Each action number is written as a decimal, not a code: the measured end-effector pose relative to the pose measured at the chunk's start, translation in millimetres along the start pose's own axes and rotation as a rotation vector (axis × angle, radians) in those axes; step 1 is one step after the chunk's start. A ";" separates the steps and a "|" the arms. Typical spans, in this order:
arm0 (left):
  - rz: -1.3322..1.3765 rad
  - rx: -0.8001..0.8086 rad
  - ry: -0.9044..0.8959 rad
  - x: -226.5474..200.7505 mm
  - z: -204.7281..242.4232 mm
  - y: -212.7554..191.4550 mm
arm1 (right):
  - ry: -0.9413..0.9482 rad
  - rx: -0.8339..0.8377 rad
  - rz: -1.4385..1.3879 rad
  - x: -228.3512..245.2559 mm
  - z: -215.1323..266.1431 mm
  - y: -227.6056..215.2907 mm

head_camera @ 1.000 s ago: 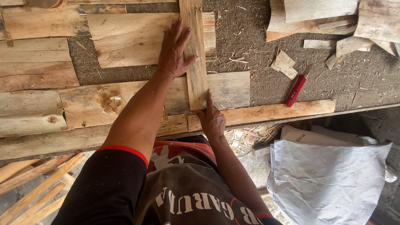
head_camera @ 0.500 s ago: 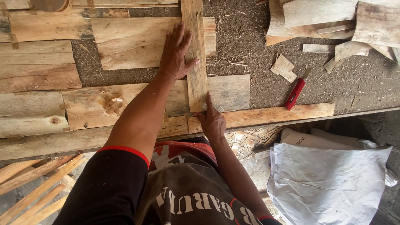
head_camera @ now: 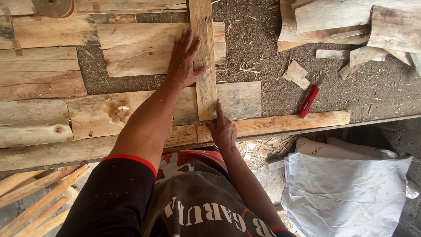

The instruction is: Using a utility knife to trim and cut thin strips of wood veneer for assembly.

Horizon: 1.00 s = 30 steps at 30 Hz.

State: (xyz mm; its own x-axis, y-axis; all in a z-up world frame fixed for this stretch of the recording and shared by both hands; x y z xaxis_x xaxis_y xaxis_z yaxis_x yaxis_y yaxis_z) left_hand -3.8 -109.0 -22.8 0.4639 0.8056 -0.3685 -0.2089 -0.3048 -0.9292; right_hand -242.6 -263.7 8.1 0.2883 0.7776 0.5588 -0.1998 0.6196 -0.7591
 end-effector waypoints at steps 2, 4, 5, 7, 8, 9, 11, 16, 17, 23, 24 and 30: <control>0.000 0.017 -0.010 -1.3 0.5 -0.9 | -0.011 -0.010 -0.012 -0.5 0.4 0.2; -0.005 -0.001 -0.004 -2.2 0.1 -1.4 | 0.034 0.020 0.007 1.4 -1.4 -0.8; -0.010 -0.020 0.002 -2.4 -0.3 -2.1 | 0.079 0.050 0.026 2.3 -2.5 -0.9; -0.010 0.007 -0.013 -4.4 -2.2 -2.5 | 0.080 0.051 0.007 3.5 -1.7 -2.6; -0.010 0.032 -0.028 -5.1 -3.9 -2.9 | 0.082 0.052 -0.011 4.3 -2.1 -3.7; -0.011 0.031 -0.028 -6.1 -5.5 -2.7 | 0.080 0.050 -0.011 4.6 -1.9 -5.5; -0.065 0.062 -0.030 -8.2 -9.8 -1.7 | 0.085 0.095 -0.026 4.8 -2.2 -8.5; -0.168 0.164 -0.115 -26.5 -20.5 -19.3 | 0.275 0.044 0.041 -41.0 -29.6 -49.4; -0.215 0.208 -0.140 -30.4 -22.2 -22.8 | 0.495 -0.164 -0.355 -52.2 -33.6 -72.3; -0.430 0.314 -0.123 -45.5 -40.4 -32.4 | 0.348 -0.767 0.471 -196.9 -58.8 -189.6; -0.432 0.314 -0.123 -45.5 -41.4 -32.3 | 0.348 -0.767 0.469 -208.7 -63.3 -197.8; -0.321 0.331 -0.142 -45.1 -47.5 -29.8 | 0.727 -0.422 0.165 -253.9 -80.4 -214.6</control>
State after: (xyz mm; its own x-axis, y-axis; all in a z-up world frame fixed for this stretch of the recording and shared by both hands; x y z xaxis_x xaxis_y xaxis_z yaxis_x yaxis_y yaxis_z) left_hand 22.4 -160.3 20.2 0.4328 0.9008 -0.0359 -0.3476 0.1300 -0.9286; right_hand -197.7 -602.7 2.2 0.8440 0.5027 0.1869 0.0319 0.3009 -0.9531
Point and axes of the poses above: each hand's wrist, its own z-axis away from the middle knuckle, its own y-axis out of the palm, x = y × z, the point moved 2 cm from there along -z, towards the middle knuckle, and after that the axes turned 11 degrees about -z, right-handed, at the moved point
